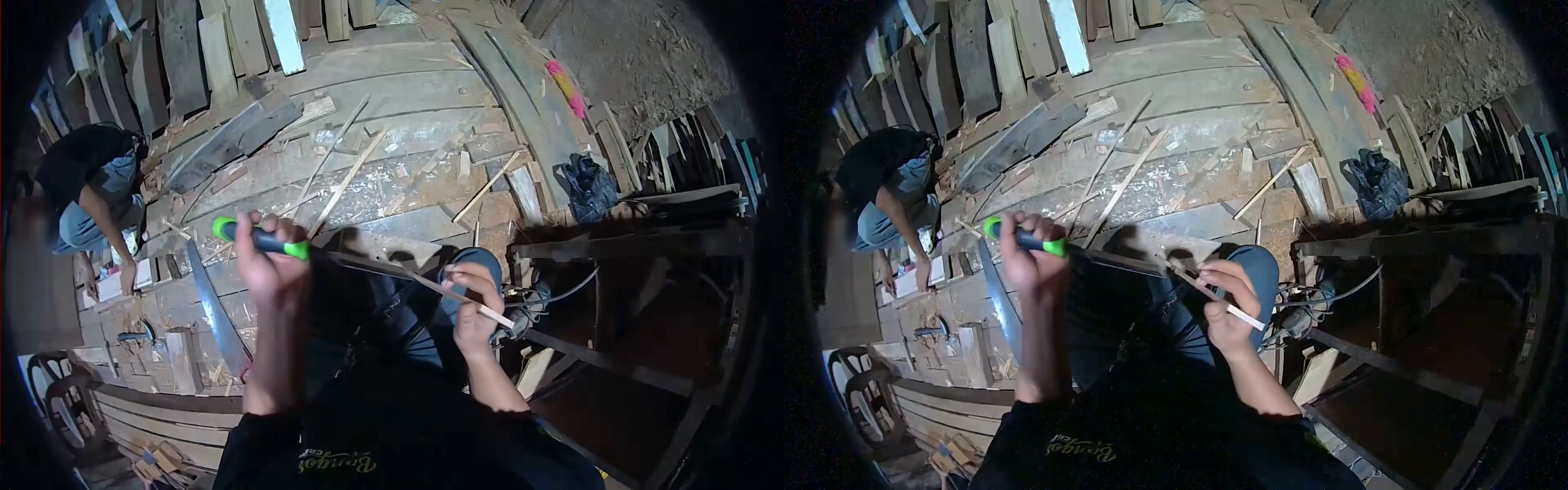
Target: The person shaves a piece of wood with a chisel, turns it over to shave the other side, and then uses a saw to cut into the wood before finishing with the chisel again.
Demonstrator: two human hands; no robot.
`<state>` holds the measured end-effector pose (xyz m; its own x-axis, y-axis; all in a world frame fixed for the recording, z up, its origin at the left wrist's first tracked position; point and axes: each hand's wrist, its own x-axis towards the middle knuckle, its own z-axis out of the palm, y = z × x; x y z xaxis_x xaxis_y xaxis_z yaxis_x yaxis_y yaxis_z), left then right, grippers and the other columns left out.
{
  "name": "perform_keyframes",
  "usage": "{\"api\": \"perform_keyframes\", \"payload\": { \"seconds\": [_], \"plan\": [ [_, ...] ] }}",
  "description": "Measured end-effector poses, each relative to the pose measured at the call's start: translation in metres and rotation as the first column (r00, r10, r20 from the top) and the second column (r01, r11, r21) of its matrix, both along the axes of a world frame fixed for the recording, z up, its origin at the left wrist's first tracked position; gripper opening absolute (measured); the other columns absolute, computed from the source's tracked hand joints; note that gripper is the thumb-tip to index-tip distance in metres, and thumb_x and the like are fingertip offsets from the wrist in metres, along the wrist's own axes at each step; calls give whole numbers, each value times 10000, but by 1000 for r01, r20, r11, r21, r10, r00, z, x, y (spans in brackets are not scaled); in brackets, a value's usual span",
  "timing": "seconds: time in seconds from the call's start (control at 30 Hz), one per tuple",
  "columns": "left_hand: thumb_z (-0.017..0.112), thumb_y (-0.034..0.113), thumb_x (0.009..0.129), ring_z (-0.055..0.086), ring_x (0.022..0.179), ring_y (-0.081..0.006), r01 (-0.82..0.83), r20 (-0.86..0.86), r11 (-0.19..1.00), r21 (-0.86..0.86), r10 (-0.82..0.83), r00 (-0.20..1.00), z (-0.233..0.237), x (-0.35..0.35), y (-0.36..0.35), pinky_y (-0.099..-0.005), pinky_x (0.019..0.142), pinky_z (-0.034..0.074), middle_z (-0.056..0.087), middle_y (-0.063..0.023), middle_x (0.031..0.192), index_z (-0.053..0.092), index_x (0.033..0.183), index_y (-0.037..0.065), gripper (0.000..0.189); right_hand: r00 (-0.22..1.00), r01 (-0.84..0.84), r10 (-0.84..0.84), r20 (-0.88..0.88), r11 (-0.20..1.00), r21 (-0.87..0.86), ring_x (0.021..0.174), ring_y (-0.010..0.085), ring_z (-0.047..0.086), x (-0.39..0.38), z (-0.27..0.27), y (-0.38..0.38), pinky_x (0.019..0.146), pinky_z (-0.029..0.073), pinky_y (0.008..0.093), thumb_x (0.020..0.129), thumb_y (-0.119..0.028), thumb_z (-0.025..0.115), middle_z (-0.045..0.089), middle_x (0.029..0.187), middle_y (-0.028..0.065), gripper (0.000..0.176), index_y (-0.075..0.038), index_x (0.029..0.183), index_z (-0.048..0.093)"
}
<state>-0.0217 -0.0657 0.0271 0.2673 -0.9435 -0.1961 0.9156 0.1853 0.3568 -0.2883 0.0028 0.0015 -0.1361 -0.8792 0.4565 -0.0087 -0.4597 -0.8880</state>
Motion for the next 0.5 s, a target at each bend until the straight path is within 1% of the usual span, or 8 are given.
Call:
{"api": "perform_keyframes", "payload": {
  "seconds": [0.1,0.2,0.27,0.3,0.33,0.4,0.43,0.5],
  "plan": [
    [532,288,993,448,742,-157,-24,159,996,-80,37,987,18,15,18,-331,724,402,475,-10,799,499,960,97,196,1000,-13,12,13,999,42,970,301,623,-15,12,5,872,486,389,964,-364,587,637,1060,228,406,40,971,626],
    [519,300,996,456,823,-186,7,260,995,-96,19,966,27,-1,32,-362,832,393,477,-30,850,476,973,109,197,967,-177,172,185,984,10,738,249,586,-21,26,5,708,475,384,963,-352,570,599,812,152,435,23,743,560],
    [510,312,1001,488,854,-202,111,451,987,-112,-49,891,20,-12,39,-394,862,412,491,-46,870,459,963,109,213,948,-262,249,199,964,40,664,232,532,-27,24,9,653,439,376,966,-354,561,543,731,121,458,6,688,504],
    [572,287,973,574,873,-237,82,570,991,-109,-5,822,12,-17,42,-399,833,488,542,-102,926,463,946,75,239,919,-346,326,219,937,57,591,216,477,-27,26,11,598,403,368,970,-355,552,488,650,91,493,-10,633,448],
    [572,287,973,574,873,-237,85,570,991,-102,-12,821,7,-23,45,-399,833,488,542,-102,926,463,946,75,239,944,-290,284,169,957,11,530,209,407,-19,26,12,553,354,365,971,-344,550,419,586,62,508,-26,613,383],
    [565,271,986,614,829,-253,82,624,977,-198,61,779,-3,-33,52,-361,730,524,555,-115,874,454,947,68,235,956,-250,246,162,968,4,475,180,377,-5,24,26,557,351,362,945,-388,604,393,543,30,526,-69,590,382],
    [557,248,992,576,726,-214,85,675,973,-215,86,733,-11,-36,53,-312,625,488,546,-100,792,452,966,58,219,943,-310,316,109,948,-69,514,225,433,-8,20,31,555,384,395,962,-286,565,451,584,69,455,-19,622,422],
    [563,244,989,546,702,-196,55,637,988,-144,51,769,-12,-46,54,-303,605,458,543,-93,774,450,970,52,223,956,-268,279,93,957,-111,524,236,464,-3,9,49,558,400,404,956,-260,585,481,607,84,422,-17,638,450]
  ]
}}
